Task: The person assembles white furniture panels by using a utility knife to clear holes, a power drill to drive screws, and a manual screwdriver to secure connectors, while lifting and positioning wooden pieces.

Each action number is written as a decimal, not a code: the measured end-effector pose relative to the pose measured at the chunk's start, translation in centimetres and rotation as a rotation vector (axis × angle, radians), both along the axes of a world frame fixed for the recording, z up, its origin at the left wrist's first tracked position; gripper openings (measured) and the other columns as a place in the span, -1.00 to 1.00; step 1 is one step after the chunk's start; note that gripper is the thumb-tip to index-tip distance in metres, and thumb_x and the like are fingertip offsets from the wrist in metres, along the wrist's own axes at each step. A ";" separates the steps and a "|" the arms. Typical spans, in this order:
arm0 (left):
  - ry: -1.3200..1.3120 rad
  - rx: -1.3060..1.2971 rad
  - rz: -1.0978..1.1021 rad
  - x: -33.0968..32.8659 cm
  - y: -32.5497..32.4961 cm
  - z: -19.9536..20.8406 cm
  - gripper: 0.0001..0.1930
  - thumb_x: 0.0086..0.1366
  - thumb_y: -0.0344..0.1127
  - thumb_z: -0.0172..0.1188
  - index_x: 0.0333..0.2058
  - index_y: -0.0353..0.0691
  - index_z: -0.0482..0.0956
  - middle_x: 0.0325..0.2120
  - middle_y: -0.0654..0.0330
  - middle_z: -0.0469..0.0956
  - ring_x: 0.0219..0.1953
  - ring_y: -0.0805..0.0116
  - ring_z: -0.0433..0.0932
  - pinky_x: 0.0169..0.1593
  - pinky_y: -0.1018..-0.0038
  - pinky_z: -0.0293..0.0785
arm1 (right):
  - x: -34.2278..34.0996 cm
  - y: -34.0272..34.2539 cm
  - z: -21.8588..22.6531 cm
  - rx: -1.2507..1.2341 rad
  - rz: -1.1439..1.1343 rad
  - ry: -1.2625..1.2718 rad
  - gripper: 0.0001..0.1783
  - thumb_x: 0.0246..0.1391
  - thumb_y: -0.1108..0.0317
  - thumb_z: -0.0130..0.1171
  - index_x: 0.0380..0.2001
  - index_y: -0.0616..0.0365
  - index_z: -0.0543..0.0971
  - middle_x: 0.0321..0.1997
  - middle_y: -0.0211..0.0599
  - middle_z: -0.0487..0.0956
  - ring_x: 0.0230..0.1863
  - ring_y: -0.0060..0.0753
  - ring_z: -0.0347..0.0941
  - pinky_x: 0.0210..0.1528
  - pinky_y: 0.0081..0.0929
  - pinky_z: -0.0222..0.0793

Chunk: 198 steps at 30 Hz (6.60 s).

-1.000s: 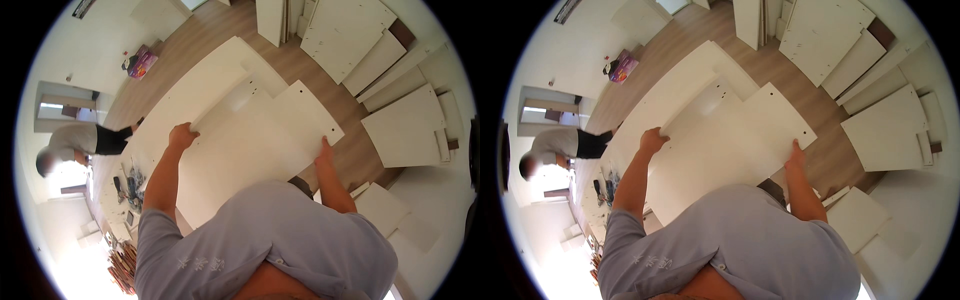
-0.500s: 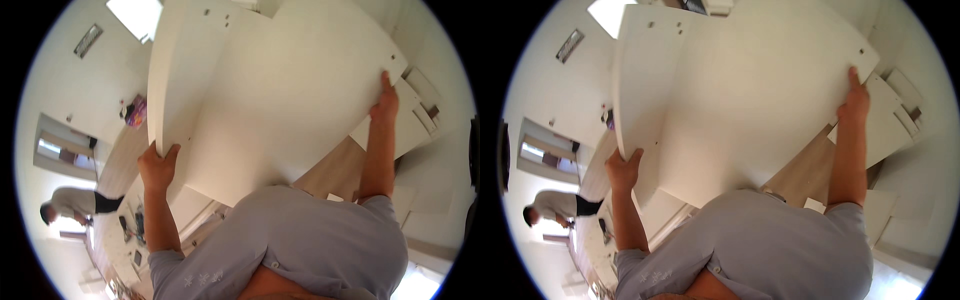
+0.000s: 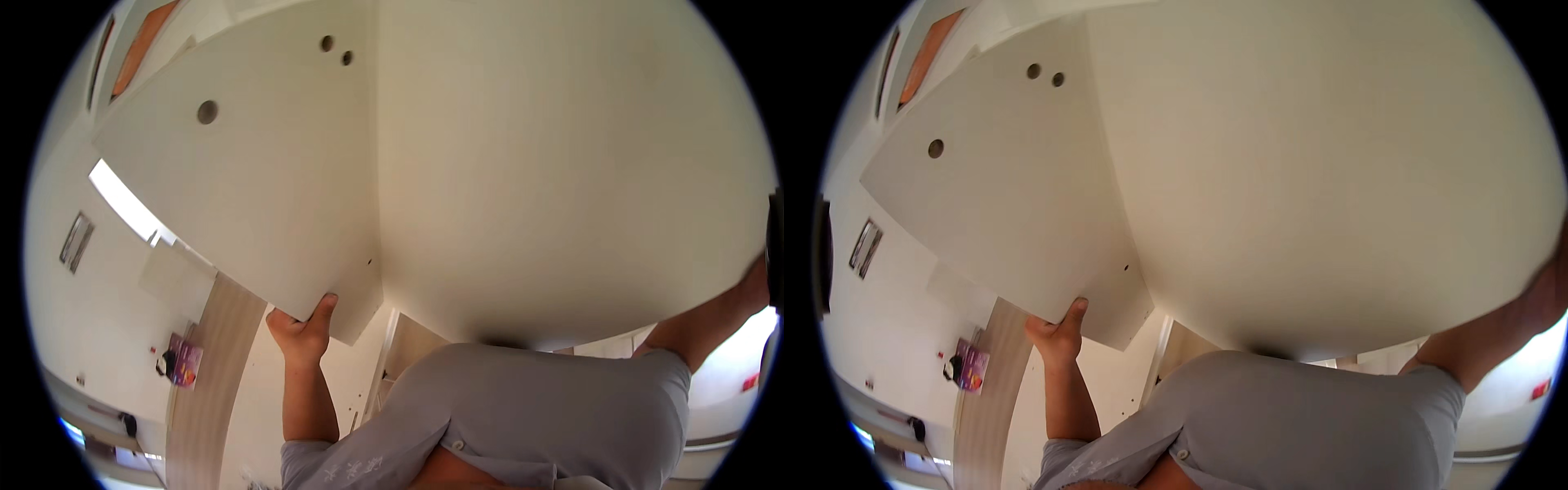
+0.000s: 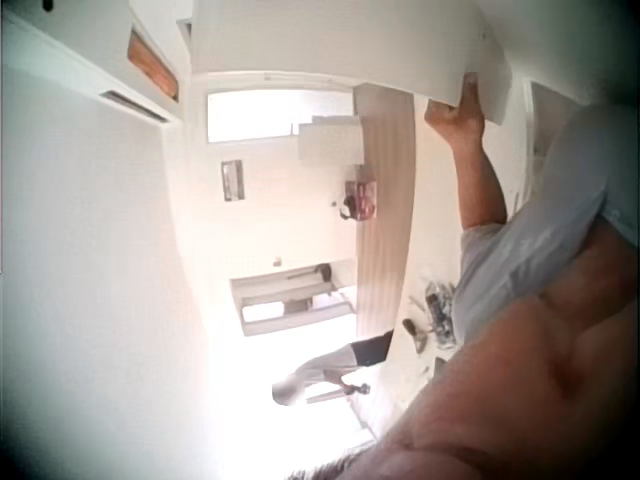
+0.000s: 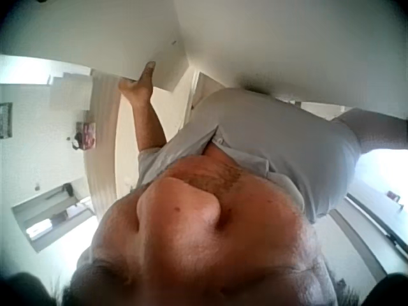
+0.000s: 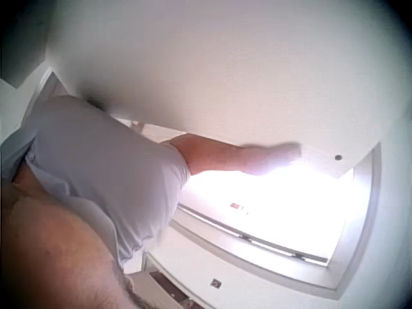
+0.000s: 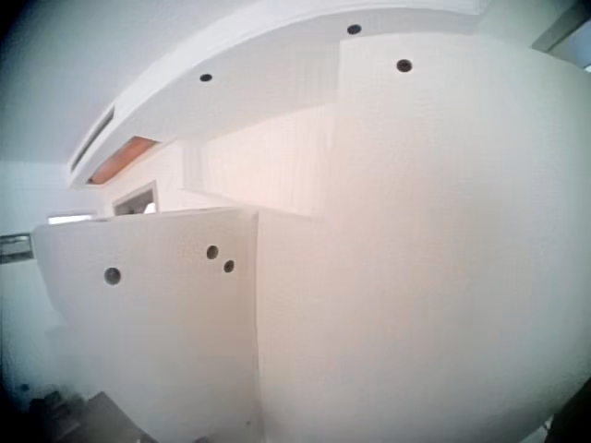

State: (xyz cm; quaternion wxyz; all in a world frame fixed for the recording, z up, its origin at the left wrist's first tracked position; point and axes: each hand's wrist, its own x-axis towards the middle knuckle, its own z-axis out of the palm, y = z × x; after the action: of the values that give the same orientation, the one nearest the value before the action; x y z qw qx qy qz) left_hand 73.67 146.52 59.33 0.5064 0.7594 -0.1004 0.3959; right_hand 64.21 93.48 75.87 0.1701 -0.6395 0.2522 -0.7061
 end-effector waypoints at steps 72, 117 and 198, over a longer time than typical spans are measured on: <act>1.189 0.467 -0.134 75.2 -33.2 -41.3 -0.63 0.25 -0.13 0.35 -0.02 -0.15 0.68 -0.29 -0.14 0.70 -0.19 -0.17 0.68 -0.11 0.08 0.59 | 79.1 -29.5 -49.3 0.725 1.017 1.266 -0.58 -0.04 0.37 0.55 -0.12 0.33 0.66 -0.15 -0.14 0.75 -0.15 -0.31 0.68 -0.03 -0.35 0.57; 1.204 0.343 0.079 47.4 -11.9 -40.9 -0.50 0.32 -0.21 0.24 0.22 -0.15 0.51 0.29 0.07 0.44 0.31 0.05 0.41 0.33 0.15 0.35 | 71.2 -29.6 -51.1 0.166 0.549 1.015 -0.36 0.00 0.55 0.33 0.21 0.24 0.47 0.25 -0.09 0.53 0.29 -0.13 0.43 0.34 -0.22 0.31; 1.990 -0.512 0.631 46.6 12.6 -43.6 -0.28 0.36 0.24 0.14 0.17 -0.32 0.32 0.16 -0.22 0.25 0.20 -0.23 0.30 0.28 0.04 0.28 | 137.3 28.2 -42.4 -0.622 0.948 1.286 -0.48 -0.02 0.22 0.49 -0.03 0.19 0.54 0.09 -0.03 0.55 0.11 0.11 0.47 0.14 -0.05 0.42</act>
State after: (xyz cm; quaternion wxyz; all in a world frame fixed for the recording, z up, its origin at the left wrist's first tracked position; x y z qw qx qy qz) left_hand 120.24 159.09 15.74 0.3796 0.6037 0.6435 -0.2779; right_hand 201.46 121.67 33.45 0.0880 -0.9711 -0.1994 -0.0974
